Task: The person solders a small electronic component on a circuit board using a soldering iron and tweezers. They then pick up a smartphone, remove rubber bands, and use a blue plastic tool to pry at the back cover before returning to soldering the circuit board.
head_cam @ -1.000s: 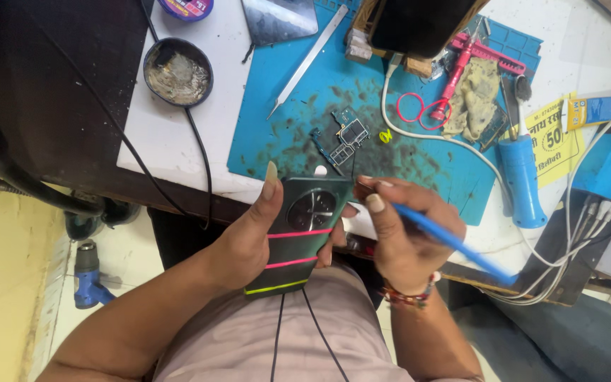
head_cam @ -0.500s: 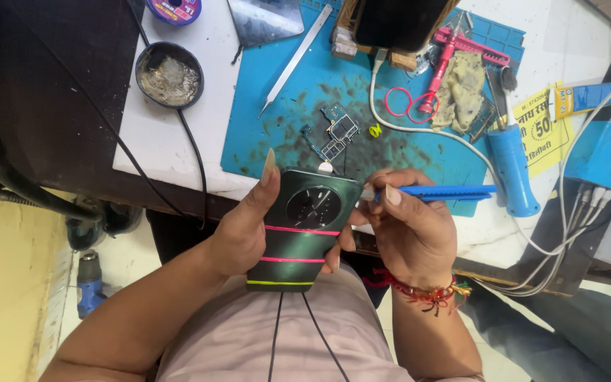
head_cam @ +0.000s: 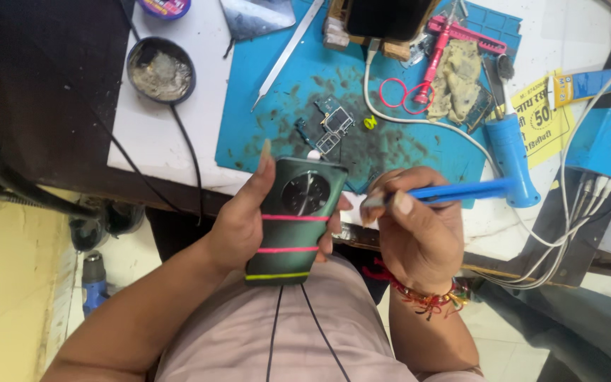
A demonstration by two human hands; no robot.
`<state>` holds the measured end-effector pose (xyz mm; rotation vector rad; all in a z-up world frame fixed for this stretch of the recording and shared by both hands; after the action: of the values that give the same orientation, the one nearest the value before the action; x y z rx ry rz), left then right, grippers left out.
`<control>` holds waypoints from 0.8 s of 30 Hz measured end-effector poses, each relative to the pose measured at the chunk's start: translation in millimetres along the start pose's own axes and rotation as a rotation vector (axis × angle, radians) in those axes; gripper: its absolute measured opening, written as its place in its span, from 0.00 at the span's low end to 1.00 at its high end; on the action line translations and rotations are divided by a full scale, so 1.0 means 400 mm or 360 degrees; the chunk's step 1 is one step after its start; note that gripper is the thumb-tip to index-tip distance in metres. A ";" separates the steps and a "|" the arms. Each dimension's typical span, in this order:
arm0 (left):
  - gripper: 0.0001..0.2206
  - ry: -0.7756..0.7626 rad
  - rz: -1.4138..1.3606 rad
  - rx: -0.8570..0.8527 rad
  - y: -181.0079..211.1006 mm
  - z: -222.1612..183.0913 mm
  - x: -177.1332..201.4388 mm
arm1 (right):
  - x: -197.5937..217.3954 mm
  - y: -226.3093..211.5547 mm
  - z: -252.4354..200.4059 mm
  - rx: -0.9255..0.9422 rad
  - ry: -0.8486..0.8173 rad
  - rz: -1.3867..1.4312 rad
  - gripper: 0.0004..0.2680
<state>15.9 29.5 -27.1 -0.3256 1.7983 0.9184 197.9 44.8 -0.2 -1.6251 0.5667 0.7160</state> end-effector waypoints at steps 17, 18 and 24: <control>0.40 -0.0009 0.0004 -0.0090 -0.001 -0.009 -0.009 | 0.003 0.013 -0.018 0.0260 0.0264 -0.0609 0.08; 0.40 -0.0018 0.0013 -0.0095 0.000 -0.010 -0.009 | 0.001 0.013 -0.019 0.0267 0.0268 -0.0612 0.08; 0.41 -0.0032 0.0008 -0.0094 -0.001 -0.014 -0.009 | 0.000 0.017 -0.020 0.0275 0.0266 -0.0565 0.08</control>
<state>13.7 24.5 -23.0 -0.3481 1.7567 0.9761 194.1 35.8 -4.3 -1.5766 0.4295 0.2636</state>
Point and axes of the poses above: each hand's wrist, its own z-axis towards the middle knuckle, its own x-axis out of the back of the hand, y = z × x, the point moved 6 cm from there along z, towards the middle knuckle, and after that the axes turned 10 degrees about z, right-handed, at the moved point
